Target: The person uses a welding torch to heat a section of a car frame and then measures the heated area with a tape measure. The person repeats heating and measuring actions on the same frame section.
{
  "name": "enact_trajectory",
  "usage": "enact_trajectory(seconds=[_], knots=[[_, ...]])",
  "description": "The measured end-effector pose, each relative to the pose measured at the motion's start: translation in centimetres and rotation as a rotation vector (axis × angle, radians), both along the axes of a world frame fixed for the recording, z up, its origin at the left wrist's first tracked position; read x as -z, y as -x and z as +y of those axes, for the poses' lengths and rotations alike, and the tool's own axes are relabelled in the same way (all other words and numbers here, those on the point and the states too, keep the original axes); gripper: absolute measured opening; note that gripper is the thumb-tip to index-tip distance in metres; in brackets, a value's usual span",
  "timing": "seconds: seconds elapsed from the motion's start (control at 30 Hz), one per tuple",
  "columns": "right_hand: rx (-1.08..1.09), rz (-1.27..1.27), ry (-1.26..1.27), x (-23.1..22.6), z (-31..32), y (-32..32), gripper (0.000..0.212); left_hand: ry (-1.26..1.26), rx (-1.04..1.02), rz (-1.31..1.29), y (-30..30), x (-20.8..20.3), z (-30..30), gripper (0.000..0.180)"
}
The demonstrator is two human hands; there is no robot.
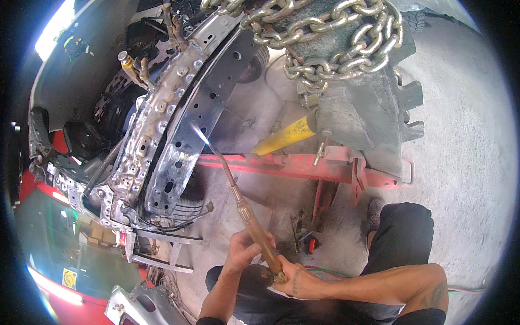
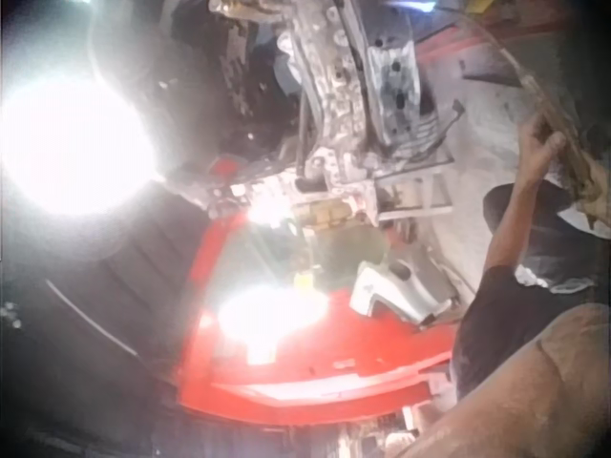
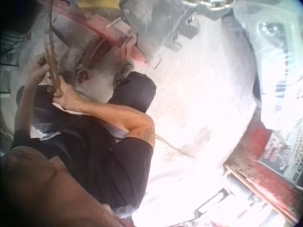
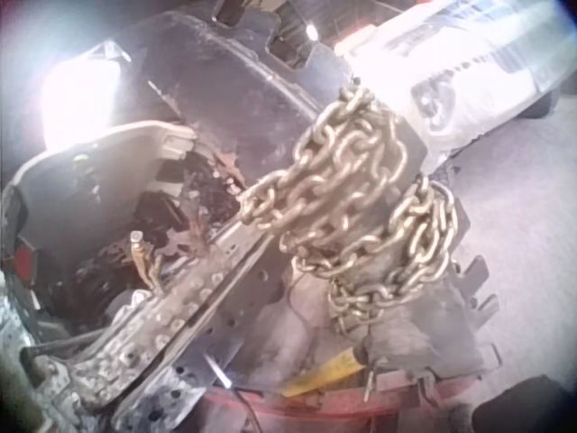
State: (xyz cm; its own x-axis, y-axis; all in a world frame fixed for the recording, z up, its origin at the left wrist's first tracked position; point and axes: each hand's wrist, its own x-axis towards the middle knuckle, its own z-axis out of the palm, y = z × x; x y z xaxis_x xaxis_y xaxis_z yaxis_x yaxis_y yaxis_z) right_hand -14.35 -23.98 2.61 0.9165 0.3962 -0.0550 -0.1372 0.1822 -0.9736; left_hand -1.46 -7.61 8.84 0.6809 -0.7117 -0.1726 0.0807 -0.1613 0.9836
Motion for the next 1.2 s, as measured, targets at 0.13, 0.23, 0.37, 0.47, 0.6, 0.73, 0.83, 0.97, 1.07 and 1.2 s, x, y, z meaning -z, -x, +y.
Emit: enact_trajectory(seconds=[0.13, 0.23, 0.37, 0.47, 0.6, 0.73, 0.83, 0.97, 1.07, 1.2], knots=[[-0.061, 0.049, 0.021, -0.2, 0.0, 0.0, 0.073, -0.013, -0.013, 0.02, 0.5, -0.2, 0.5, 0.051], [-0.08, 0.086, 0.03, 0.9, 0.7, -0.1, 0.076, -0.02, -0.031, 0.043, 0.7, -0.5, 0.4, 0.051], [-0.094, 0.082, 0.028, 1.1, 0.8, -0.1, 0.076, -0.012, -0.043, 0.021, 0.9, -0.7, 0.2, 0.05], [-0.073, 0.065, 0.012, 1.0, 0.8, 0.1, 0.075, -0.008, -0.029, 0.058, 0.7, -0.4, 0.7, 0.05], [-0.015, 0.035, 0.022, 2.0, 1.4, 0.1, 0.075, -0.019, -0.039, 0.048, 0.8, -0.8, 0.4, 0.051], [0.005, 0.102, -0.006, 2.0, 1.2, 0.0, 0.075, 0.012, -0.073, -0.024, 0.9, -0.8, -0.6, 0.046], [0.009, 0.077, 0.027, 1.9, 1.0, -0.1, 0.075, 0.003, -0.076, -0.034, 0.8, -1.0, -0.9, 0.046], [-0.01, 0.097, -0.002, 1.2, 0.7, -0.3, 0.075, 0.018, -0.074, -0.019, 0.8, -1.1, -1.0, 0.046], [-0.014, 0.105, -0.006, 1.6, 0.8, -0.3, 0.075, 0.016, -0.08, -0.025, 0.6, -0.7, -0.9, 0.047], [0.002, 0.092, -0.019, 2.0, 0.9, -0.2, 0.075, -0.012, -0.083, 0.01, 0.6, -0.8, -1.0, 0.049]])
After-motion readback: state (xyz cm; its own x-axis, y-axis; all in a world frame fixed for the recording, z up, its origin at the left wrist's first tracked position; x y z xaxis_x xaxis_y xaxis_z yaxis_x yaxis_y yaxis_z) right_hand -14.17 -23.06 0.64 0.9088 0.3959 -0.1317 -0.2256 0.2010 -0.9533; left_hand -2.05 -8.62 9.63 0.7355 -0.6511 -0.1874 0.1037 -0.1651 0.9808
